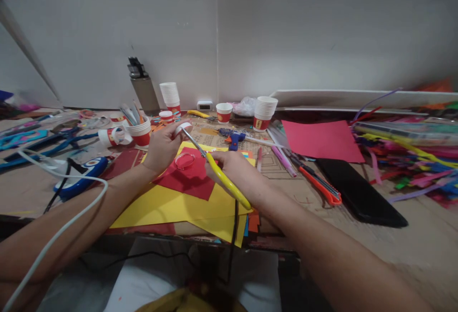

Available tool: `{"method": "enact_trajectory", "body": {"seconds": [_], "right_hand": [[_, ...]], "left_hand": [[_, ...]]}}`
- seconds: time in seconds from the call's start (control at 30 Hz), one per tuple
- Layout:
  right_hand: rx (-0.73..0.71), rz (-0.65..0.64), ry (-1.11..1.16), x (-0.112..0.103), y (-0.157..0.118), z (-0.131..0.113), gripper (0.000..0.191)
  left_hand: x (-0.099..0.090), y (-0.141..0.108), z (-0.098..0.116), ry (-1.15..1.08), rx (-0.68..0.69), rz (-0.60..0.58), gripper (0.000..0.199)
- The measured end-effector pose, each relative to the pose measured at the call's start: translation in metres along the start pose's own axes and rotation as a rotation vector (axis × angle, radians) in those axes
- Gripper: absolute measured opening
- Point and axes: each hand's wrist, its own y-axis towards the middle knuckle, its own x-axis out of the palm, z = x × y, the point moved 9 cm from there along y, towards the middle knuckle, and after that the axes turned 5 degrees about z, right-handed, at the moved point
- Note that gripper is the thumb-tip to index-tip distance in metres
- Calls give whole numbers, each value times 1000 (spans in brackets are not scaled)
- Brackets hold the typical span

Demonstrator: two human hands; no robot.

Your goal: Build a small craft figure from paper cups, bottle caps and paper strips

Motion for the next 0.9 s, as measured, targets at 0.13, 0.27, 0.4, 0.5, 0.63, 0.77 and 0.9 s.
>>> {"method": "enact_trajectory", "body": {"seconds": [0.13, 0.27, 0.4, 0.5, 0.63, 0.77, 0.9], "right_hand": [[10, -71, 84, 7, -2, 7, 25], [-69, -111, 102, 7, -6, 3, 29], [0, -113, 163, 4, -7, 6, 32], [33, -136, 167, 5, -8, 6, 32], [77, -130, 173, 4, -8, 5, 29], [116, -126, 177, 2, -10, 2, 26], [154, -129, 167, 1, -11, 2, 26]], "left_hand": [[0, 1, 0, -10, 10, -3, 36], [0, 3, -5, -154, -32, 20, 31], [0, 4, -9, -350, -69, 44, 32], [1, 3, -7, -397, -57, 28, 34], [4, 1, -3, -403, -30, -9, 33], [5, 1, -3, -358, -11, -13, 34], [5, 1, -3, -349, -12, -15, 33]]}}
